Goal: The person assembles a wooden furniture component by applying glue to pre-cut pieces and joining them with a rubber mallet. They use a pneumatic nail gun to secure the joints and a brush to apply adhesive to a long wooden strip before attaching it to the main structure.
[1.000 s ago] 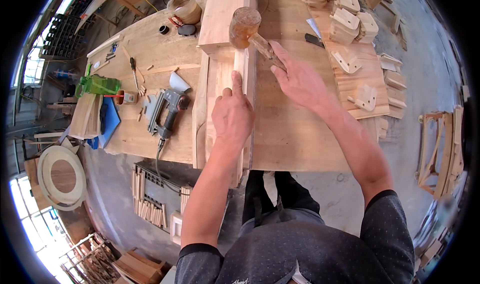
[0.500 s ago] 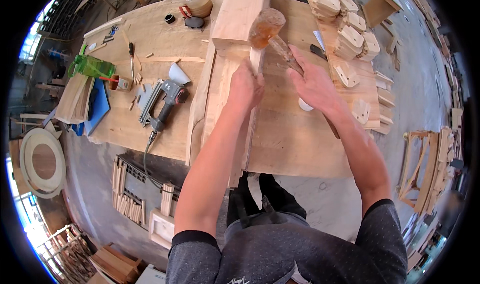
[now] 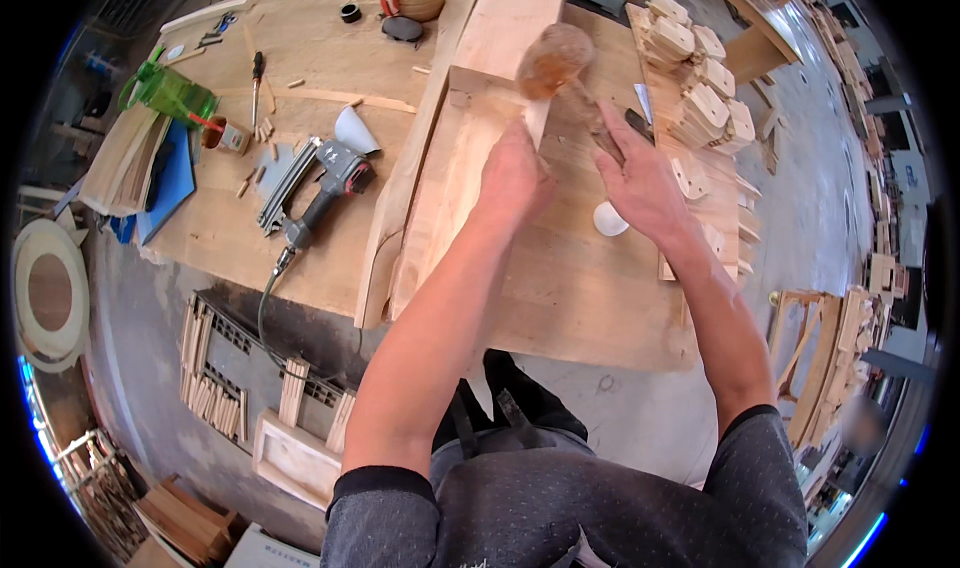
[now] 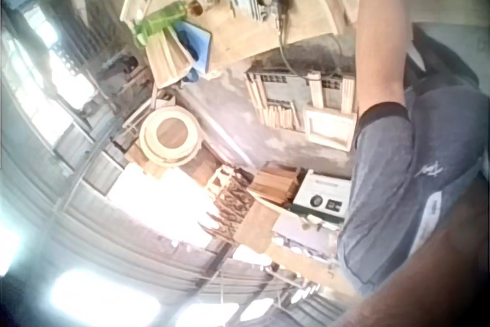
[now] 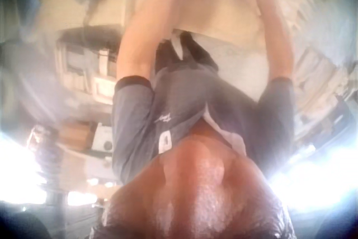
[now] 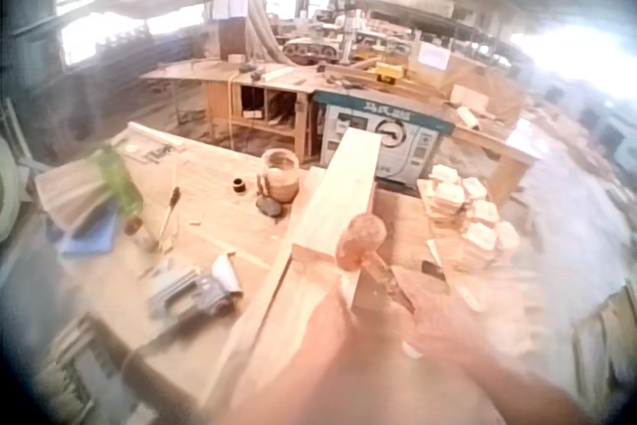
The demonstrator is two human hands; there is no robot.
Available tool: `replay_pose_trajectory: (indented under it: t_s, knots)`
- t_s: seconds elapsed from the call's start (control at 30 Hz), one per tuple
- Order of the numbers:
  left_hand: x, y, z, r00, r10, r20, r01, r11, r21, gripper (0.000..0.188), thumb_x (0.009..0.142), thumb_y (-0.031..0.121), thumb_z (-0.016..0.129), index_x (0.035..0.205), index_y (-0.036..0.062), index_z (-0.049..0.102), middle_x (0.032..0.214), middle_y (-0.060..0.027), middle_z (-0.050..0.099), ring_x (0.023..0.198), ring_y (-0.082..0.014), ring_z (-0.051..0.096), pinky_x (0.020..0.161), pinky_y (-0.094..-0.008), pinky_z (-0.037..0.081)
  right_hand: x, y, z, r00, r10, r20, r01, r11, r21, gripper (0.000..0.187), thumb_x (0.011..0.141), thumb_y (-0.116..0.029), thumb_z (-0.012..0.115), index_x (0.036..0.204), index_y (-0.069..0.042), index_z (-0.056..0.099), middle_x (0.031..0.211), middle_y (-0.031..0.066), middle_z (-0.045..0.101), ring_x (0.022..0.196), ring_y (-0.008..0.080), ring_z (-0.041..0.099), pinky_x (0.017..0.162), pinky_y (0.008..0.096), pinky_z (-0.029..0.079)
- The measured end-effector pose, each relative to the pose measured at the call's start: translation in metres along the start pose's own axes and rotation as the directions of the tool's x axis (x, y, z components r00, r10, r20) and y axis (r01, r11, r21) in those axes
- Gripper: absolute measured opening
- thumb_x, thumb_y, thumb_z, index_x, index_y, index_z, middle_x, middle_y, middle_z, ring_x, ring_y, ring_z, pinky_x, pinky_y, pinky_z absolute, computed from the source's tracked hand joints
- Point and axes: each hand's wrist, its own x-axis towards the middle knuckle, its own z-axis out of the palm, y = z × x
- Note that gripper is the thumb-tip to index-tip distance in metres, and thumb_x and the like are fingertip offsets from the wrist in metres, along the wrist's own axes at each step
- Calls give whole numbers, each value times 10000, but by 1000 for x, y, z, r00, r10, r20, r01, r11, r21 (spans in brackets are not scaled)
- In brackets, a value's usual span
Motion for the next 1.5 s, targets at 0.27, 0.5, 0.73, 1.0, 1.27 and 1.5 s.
replay_pose_trajectory:
  t_s: [0.27,0.5,0.73,1.0,1.27,1.5]
  knots:
    - [1,-1,-3,999,-6,37,7,1000,-4,349,917,75,587,1246,-42,590,1103,-350,724,1115,-509,701,948,-530,553,-2,-5,0,996,78,-38,-76,996,40,638,1056,-273,582,1665,-168,424,1176,269,749,1050,494,694,941,531,552]
    - [1,-3,-3,997,-19,69,14,997,73,251,922,69,609,1148,-39,614,978,-269,715,953,-423,706,880,-474,550,4,10,1,977,167,129,-162,986,-47,656,1056,-263,591,1677,-167,400,1372,244,696,1152,493,667,979,521,546]
    - [4,-10,-1,995,79,66,-87,988,124,250,984,100,604,1197,-29,580,916,-202,687,864,-333,670,823,-455,541,3,5,2,998,58,-11,-58,998,28,661,1052,-266,594,1678,-184,401,1015,261,758,903,494,694,826,555,549]
    - [12,-27,7,991,104,86,-117,982,152,227,957,52,560,1160,-48,533,980,-274,668,932,-417,666,837,-497,532,0,11,6,992,104,72,-106,994,26,677,1043,-266,589,1684,-189,388,962,249,746,920,481,689,836,546,539]
    - [8,-21,4,984,165,68,-177,952,248,219,989,113,571,1104,-67,520,938,-298,677,920,-450,683,832,-506,530,-1,12,8,998,62,22,-63,997,51,660,1048,-257,583,1678,-184,400,1129,263,755,1000,486,697,894,526,552]
    - [10,-15,3,993,87,84,-102,973,207,240,962,99,576,1100,-95,546,991,-357,687,988,-516,680,858,-531,535,1,1,3,988,144,57,-143,989,-31,646,1037,-259,587,1658,-176,430,1122,234,763,1001,468,704,879,521,557]
